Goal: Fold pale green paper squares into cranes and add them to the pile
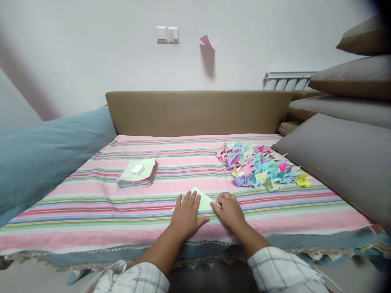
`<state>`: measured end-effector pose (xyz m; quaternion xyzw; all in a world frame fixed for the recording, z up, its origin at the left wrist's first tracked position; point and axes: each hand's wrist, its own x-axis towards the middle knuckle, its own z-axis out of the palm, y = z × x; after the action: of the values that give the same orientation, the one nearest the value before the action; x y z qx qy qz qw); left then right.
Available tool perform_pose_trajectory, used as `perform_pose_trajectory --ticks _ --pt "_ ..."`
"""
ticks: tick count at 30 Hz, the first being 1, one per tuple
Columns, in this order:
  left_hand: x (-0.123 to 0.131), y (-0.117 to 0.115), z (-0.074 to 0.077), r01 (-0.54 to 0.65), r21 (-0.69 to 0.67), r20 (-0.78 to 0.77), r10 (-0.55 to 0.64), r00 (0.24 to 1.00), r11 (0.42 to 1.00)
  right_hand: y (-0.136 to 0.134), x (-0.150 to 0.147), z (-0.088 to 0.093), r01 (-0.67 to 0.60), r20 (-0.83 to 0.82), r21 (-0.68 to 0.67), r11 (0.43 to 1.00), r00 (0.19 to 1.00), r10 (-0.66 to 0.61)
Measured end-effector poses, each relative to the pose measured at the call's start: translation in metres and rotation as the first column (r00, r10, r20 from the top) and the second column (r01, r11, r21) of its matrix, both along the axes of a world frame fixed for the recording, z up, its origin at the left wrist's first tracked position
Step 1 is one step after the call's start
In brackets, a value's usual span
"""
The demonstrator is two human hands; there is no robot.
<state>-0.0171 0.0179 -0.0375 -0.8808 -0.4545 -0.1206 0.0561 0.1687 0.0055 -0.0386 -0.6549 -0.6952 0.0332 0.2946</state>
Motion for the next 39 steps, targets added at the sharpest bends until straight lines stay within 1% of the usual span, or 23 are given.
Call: perform_pose_trajectory --ticks 6,9,11,12,14,16,18,20,23,27,29,30,31,32,34,35,37,39 --pt "0.0 0.002 -0.001 0.006 -0.006 0.003 -0.006 1.0 1.0 -0.002 0.01 0.0 0.003 -0.017 0.01 1.0 1.0 -0.003" --pt "0.0 0.002 -0.001 0.006 -0.008 -0.001 -0.006 1.0 1.0 -0.008 0.014 0.001 -0.025 -0.025 0.053 0.998 0.999 0.027" --pt "0.0 0.002 -0.001 0.004 -0.008 -0.004 -0.004 1.0 1.0 -0.015 0.01 0.001 -0.088 0.032 0.103 0.991 0.996 0.086" --pt "-0.001 0.002 -0.001 0.006 -0.007 -0.006 -0.006 1.0 1.0 -0.018 0.007 0.001 -0.141 0.08 0.121 0.983 0.988 0.132" --pt "-0.002 0.002 -0.001 0.014 -0.006 -0.012 -0.014 1.0 1.0 -0.025 -0.002 -0.002 -0.256 0.18 0.128 0.958 0.956 0.232" --pt "-0.002 0.002 -0.001 0.023 -0.01 -0.02 -0.023 1.0 1.0 -0.03 -0.009 -0.005 -0.296 0.241 0.113 0.948 0.934 0.263" --pt "-0.003 0.003 -0.001 0.028 -0.017 -0.026 -0.029 0.999 0.999 -0.032 -0.011 -0.007 -0.286 0.262 0.101 0.953 0.932 0.251" --pt "-0.003 0.003 0.0 0.029 -0.021 -0.025 -0.03 0.999 0.999 -0.033 -0.005 -0.006 -0.248 0.257 0.104 0.963 0.942 0.215" --pt "-0.002 0.003 0.001 0.028 -0.017 -0.023 -0.028 0.999 0.999 -0.032 0.014 -0.004 -0.164 0.231 0.107 0.981 0.963 0.136" --pt "-0.001 0.003 0.003 0.019 -0.002 -0.03 -0.019 0.999 1.0 -0.032 0.037 0.0 -0.062 0.193 0.078 0.995 0.98 0.046" --pt "-0.001 0.003 0.002 0.015 0.003 -0.031 -0.015 0.999 1.0 -0.033 0.039 0.003 -0.026 0.161 0.088 0.996 0.987 0.012" --pt "-0.001 0.003 0.002 0.015 0.004 -0.03 -0.015 0.999 1.0 -0.034 0.037 0.005 -0.034 0.148 0.102 0.994 0.989 0.018" --pt "-0.001 0.003 0.002 0.016 0.005 -0.027 -0.016 1.0 1.0 -0.035 0.033 0.007 -0.065 0.139 0.122 0.99 0.989 0.048" --pt "-0.001 0.003 0.002 0.018 0.003 -0.023 -0.017 1.0 1.0 -0.035 0.028 0.008 -0.134 0.145 0.14 0.981 0.983 0.114" --pt "-0.001 0.003 0.002 0.025 -0.008 -0.013 -0.025 1.0 1.0 -0.036 0.017 0.008 -0.318 0.199 0.135 0.938 0.937 0.289" --pt "-0.002 0.002 0.003 0.028 -0.014 -0.008 -0.028 1.0 0.999 -0.036 0.012 0.007 -0.368 0.217 0.12 0.922 0.916 0.338" --pt "-0.003 0.001 0.006 0.043 -0.021 -0.003 -0.043 0.999 0.999 -0.036 0.004 0.005 -0.387 0.223 0.079 0.918 0.905 0.363" --pt "-0.005 -0.003 0.009 0.096 -0.019 -0.01 -0.096 0.995 0.995 -0.034 0.002 0.002 -0.373 0.206 0.033 0.927 0.91 0.359"
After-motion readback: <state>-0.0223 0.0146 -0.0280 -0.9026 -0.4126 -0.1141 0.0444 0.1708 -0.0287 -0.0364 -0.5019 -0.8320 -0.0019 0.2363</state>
